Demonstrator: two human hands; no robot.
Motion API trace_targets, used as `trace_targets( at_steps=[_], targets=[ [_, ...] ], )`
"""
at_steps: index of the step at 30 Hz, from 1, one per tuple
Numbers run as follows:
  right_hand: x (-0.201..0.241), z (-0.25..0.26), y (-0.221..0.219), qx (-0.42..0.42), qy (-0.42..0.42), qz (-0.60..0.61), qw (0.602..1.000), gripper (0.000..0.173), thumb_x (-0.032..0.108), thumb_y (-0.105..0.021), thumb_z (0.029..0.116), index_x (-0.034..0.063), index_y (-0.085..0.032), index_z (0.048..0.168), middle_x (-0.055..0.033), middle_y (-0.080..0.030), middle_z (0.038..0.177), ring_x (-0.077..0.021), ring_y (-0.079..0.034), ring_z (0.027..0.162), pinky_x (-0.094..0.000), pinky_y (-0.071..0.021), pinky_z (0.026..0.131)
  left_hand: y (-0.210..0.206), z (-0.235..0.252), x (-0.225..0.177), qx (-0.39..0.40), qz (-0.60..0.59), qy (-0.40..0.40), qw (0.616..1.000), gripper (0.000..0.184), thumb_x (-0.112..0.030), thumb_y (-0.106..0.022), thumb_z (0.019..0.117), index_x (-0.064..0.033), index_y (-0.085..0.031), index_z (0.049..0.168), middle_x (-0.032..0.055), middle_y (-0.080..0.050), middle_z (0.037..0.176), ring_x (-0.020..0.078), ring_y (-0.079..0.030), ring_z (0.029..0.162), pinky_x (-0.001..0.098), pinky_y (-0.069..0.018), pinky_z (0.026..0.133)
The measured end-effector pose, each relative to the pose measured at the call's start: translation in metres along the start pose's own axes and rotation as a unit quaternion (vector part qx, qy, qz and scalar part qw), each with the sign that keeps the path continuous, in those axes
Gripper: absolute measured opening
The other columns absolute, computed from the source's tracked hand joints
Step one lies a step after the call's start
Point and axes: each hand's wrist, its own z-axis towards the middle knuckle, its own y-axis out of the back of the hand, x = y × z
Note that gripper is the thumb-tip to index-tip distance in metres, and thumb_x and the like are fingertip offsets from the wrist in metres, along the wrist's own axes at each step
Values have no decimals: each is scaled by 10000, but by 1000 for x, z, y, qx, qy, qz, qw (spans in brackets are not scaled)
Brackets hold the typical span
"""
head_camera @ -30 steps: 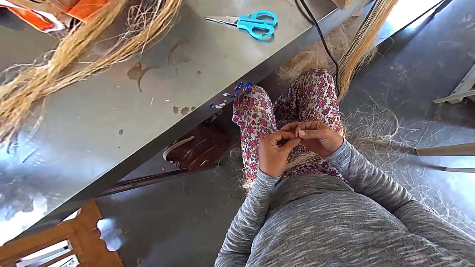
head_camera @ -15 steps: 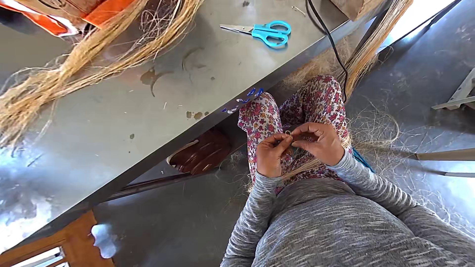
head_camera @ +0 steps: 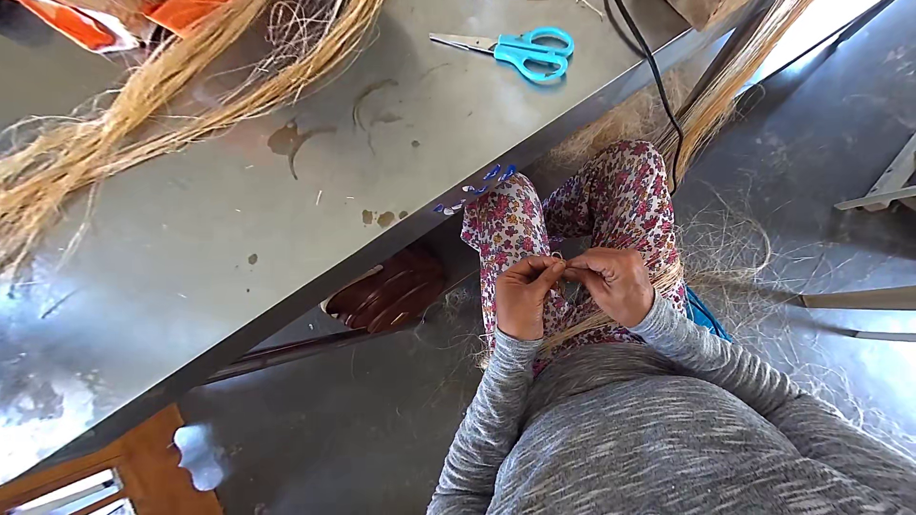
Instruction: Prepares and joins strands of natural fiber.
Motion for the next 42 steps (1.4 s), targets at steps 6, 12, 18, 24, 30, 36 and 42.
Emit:
trace_targets(
  at_steps=[6, 12, 18, 24, 30, 36, 42],
  targets=[
    [0, 2, 9, 84, -140, 210, 964, 93, 31, -738, 875, -31, -702, 933, -46, -712, 825, -16, -651, 683, -172, -561, 627, -3, -1, -7, 14, -12, -9, 1000, 176, 51, -652, 928, -106, -729, 911, -45, -716, 857, 17, -653, 717, 186, -566, 666],
    [7, 3, 4, 73, -187, 356, 913, 206, -73, -744, 807, -1, -699, 994, 43, -669, 725, 23, -581, 585, -151, -514, 554, -11, -4, -13, 47, -106, 19, 993, 197, 44, -656, 911, -119, -758, 869, 0, -744, 1046, 65, -696, 934, 232, -589, 786],
    [-4, 8, 15, 131, -154, 352, 914, 44, -60, -727, 825, -27, -715, 797, -43, -676, 900, -22, -624, 768, -169, -539, 666, -2, -6, -19, 98, -121, 63, 986, 210, 53, -647, 891, -117, -763, 850, 20, -750, 1036, 78, -704, 888, 242, -594, 763],
    [-14, 15, 47, 194, -109, 298, 928, 50, -13, -666, 921, -17, -702, 887, -23, -729, 779, -2, -654, 669, -161, -547, 626, 18, -4, -28, 181, -43, 123, 975, 190, 16, -597, 901, -130, -717, 880, 12, -752, 892, 75, -708, 770, 216, -583, 672],
    [-16, 10, 50, 200, -107, 335, 914, 94, -7, -608, 955, 0, -661, 878, 7, -669, 674, -7, -617, 567, -160, -536, 554, 17, -8, -29, 202, -68, 127, 969, 224, 44, -543, 936, -114, -689, 875, 73, -774, 855, 131, -754, 760, 253, -618, 708],
    [-21, 5, 52, 209, -145, 433, 865, 113, 8, -594, 961, 42, -671, 887, 30, -690, 701, -6, -633, 580, -171, -550, 562, 18, -10, -34, 191, -40, 101, 975, 235, 76, -565, 911, -117, -696, 880, 13, -738, 779, 81, -712, 689, 237, -609, 681],
    [-6, 20, 74, 278, -179, 355, 874, 147, -13, -684, 895, -1, -696, 1041, 78, -631, 674, 36, -555, 543, -132, -486, 520, 18, -12, -76, 216, 72, 5, 974, 204, 59, -610, 922, -117, -714, 920, -4, -753, 811, 70, -720, 713, 232, -615, 698]
  ],
)
